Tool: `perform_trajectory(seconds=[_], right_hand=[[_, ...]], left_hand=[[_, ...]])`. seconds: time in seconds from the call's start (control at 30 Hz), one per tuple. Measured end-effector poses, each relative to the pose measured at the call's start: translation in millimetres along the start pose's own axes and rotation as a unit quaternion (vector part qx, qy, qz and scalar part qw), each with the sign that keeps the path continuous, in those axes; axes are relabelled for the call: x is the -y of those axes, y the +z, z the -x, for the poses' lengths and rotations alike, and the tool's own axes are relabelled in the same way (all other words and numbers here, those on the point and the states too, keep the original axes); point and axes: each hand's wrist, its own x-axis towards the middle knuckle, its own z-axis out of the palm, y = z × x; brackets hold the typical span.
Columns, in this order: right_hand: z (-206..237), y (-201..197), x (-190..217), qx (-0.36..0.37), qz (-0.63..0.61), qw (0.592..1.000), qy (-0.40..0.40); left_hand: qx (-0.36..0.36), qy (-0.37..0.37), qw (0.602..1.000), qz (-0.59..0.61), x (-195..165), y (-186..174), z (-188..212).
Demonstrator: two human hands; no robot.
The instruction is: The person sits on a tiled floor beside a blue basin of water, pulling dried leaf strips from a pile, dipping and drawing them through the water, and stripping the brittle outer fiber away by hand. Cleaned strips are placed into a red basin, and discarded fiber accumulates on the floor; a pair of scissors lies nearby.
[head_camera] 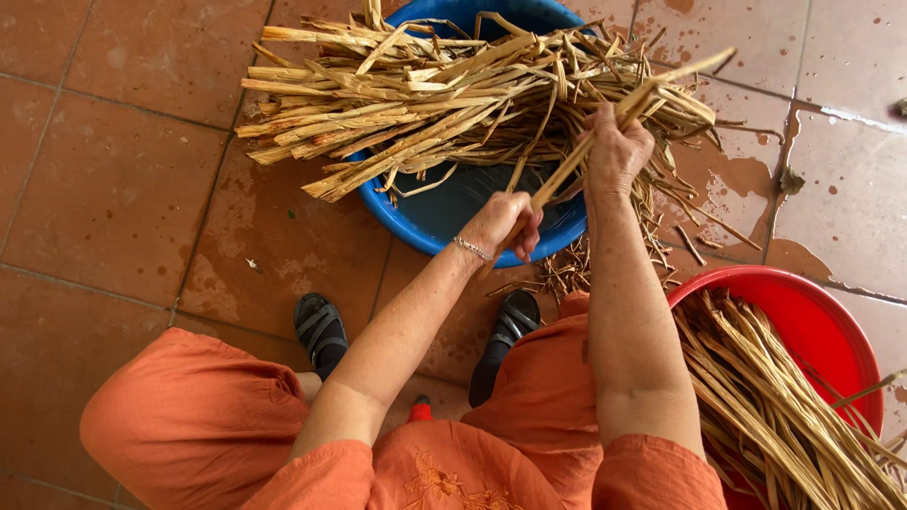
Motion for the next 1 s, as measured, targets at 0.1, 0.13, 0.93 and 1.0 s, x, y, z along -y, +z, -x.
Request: perform_trajectory(seconds=[0.1,0.13,0.93,1.0], right_hand=[[-14.4,-12.2,-0.7,-0.052,-0.015,0.998,0.027],[-20.4,-15.0,-0.1,-0.073,-0.01,0.997,0.037],[-37.6,-55.6,-10.3,-0.09,-0.054,0.993,0.052],[-36.2,-54.1,-8.2,-0.088,0.003,0.993,0.084]], left_hand=[[0.012,-0.009,1.0,0.002,12.9,-1.9,10.2],[0.018,-0.009,1.0,0.003,15.3,-4.0,12.7],[0.053,0.025,0.998,-0.021,37.7,-56.0,25.7],[0.014,0.044,0.998,-0.044,47.3,-65.1,15.5]])
